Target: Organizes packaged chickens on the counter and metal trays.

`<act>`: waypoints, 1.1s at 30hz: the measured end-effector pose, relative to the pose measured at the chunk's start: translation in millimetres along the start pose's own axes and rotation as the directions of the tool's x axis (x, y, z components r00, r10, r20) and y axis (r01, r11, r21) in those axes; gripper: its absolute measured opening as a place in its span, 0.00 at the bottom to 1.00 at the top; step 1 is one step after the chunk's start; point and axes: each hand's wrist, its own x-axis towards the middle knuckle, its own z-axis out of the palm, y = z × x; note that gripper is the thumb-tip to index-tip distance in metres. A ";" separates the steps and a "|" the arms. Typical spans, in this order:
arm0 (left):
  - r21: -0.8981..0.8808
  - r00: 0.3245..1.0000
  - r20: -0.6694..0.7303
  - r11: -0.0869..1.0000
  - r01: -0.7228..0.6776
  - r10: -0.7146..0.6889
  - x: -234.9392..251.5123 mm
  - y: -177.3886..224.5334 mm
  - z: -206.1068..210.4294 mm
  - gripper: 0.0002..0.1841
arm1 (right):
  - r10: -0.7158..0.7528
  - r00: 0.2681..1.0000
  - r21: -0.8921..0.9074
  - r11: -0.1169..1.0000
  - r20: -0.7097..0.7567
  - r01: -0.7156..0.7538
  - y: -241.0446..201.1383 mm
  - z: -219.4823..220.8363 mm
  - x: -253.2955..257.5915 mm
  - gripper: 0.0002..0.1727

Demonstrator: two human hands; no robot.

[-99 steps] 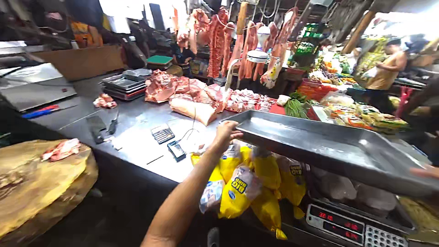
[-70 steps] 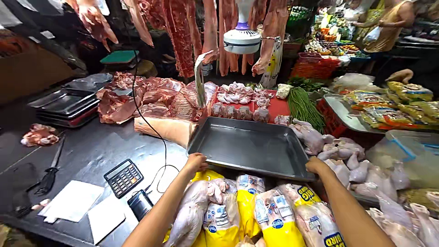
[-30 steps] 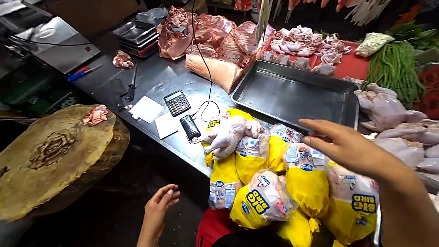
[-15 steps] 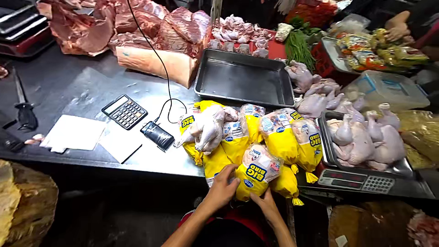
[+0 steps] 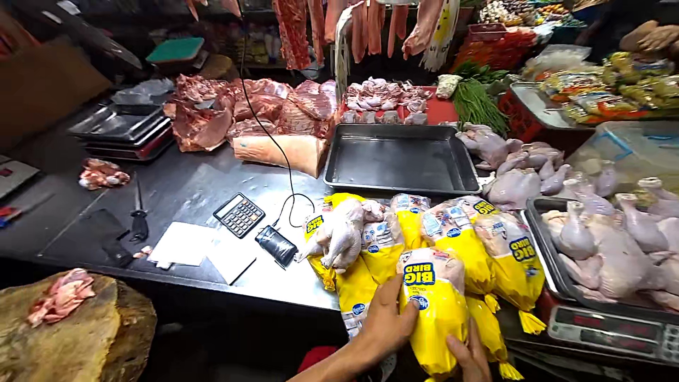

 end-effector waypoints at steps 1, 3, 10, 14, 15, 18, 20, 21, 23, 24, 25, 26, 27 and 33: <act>-0.019 0.998 -0.047 0.998 -0.052 0.051 -3.3 4.2 -1.5 0.33 | -0.040 0.999 0.024 0.999 0.028 0.040 -9.2 -1.6 6.0 0.70; -0.118 0.963 -0.188 0.969 -0.217 0.193 -3.1 12.6 -13.0 0.32 | -0.119 0.991 0.156 0.982 0.065 0.108 -25.6 3.1 18.8 0.60; -0.625 0.993 0.042 0.778 -0.060 0.110 74.6 48.7 -119.2 0.56 | -0.149 0.978 0.446 0.892 0.149 0.068 -64.2 108.8 98.2 0.46; -0.708 0.999 -0.028 0.705 -0.045 0.035 154.8 44.9 -186.3 0.32 | -0.050 0.923 -0.191 0.973 0.381 0.131 -96.3 164.6 175.5 0.49; -0.709 1.000 -0.027 0.705 -0.022 0.004 176.3 38.6 -202.2 0.29 | 0.003 0.911 -0.362 0.918 0.413 0.162 -102.0 171.8 193.7 0.46; -0.668 0.993 -0.032 0.742 0.060 -0.109 242.8 14.4 -238.4 0.24 | 0.026 0.909 -0.595 0.764 0.416 0.250 -117.5 171.7 221.4 0.37; -0.639 0.977 -0.070 0.761 0.112 -0.202 286.4 -7.6 -251.7 0.24 | -0.040 0.950 -0.591 0.774 0.311 0.226 -127.0 153.3 215.1 0.33; -0.623 0.966 -0.092 0.771 0.134 -0.242 307.1 -15.8 -257.8 0.23 | -0.079 0.968 -0.585 0.784 0.239 0.208 -131.4 139.9 210.3 0.32; -0.601 0.944 -0.124 0.780 0.175 -0.307 341.4 -29.1 -268.9 0.24 | -0.150 0.985 -0.599 0.782 0.086 0.172 -135.8 106.9 201.2 0.32; -0.579 0.937 -0.127 0.791 0.197 -0.326 354.5 -38.0 -274.4 0.26 | -0.168 0.986 -0.618 0.774 0.010 0.138 -135.5 89.3 195.1 0.34; -0.547 0.933 -0.117 0.806 0.226 -0.341 366.1 -47.4 -278.1 0.28 | -0.163 0.984 -0.640 0.764 -0.066 0.084 -135.8 71.7 186.6 0.36; -0.502 0.930 -0.093 0.823 0.265 -0.356 376.8 -55.8 -280.0 0.30 | -0.142 0.980 -0.659 0.752 -0.140 0.015 -136.2 54.1 176.9 0.38; -0.443 0.928 -0.061 0.843 0.305 -0.368 384.3 -62.9 -281.4 0.30 | -0.113 0.973 -0.673 0.738 -0.201 -0.053 -136.4 37.9 167.3 0.39; 0.308 0.948 -0.092 0.897 0.317 -0.304 384.4 -48.6 -308.6 0.31 | -0.017 0.981 -0.836 0.526 -0.195 -0.157 -103.8 -5.0 161.1 0.51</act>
